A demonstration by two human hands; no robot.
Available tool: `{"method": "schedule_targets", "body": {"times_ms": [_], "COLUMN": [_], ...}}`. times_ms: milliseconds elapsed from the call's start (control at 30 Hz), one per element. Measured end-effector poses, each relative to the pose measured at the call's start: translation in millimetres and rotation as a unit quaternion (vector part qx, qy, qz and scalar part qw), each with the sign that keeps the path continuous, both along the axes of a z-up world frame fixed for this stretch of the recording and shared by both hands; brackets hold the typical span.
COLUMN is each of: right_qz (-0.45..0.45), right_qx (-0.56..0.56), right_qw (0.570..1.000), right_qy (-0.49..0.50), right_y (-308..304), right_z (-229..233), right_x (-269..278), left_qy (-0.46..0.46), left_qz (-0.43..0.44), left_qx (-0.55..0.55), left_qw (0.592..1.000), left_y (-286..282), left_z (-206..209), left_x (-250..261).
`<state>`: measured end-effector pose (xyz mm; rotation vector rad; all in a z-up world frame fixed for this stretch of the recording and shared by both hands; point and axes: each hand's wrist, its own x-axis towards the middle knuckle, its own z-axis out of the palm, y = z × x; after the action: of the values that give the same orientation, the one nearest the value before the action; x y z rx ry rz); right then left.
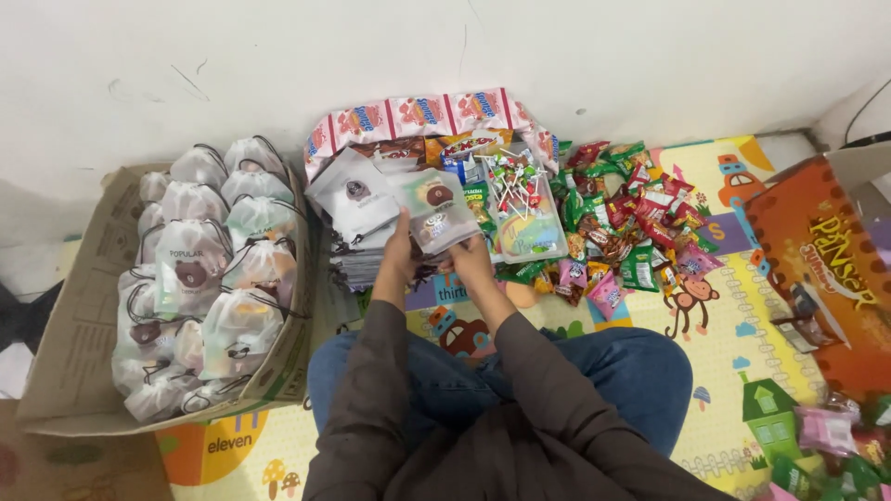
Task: The person is sitting on the floor and packing various small snack packets into individual white plastic bags, then placing the filled bags into a cardboard box.
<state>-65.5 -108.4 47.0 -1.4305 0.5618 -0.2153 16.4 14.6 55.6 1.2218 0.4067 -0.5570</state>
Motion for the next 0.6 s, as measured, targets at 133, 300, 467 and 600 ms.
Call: {"method": "schedule_targets", "body": {"times_ms": [133, 300, 467, 600], "right_qz": [0.048, 0.113, 0.128, 0.187], "right_qx": [-0.008, 0.005, -0.001, 0.018], "right_qw": [0.999, 0.994, 0.992, 0.982], "right_qy": [-0.015, -0.006, -0.004, 0.002], "right_y": [-4, -24, -28, -30], "right_z": [-1, -25, -16, -2], "right_x": [-2, 13, 11, 3], "left_qy": [0.019, 0.042, 0.061, 0.041], "left_qz": [0.032, 0.050, 0.034, 0.067], "left_qx": [-0.094, -0.220, -0.237, -0.290], "left_qw": [0.995, 0.973, 0.969, 0.954], "left_y": [-4, -4, -6, 5], "left_z": [31, -36, -20, -4], "left_x": [7, 25, 1, 6]}}
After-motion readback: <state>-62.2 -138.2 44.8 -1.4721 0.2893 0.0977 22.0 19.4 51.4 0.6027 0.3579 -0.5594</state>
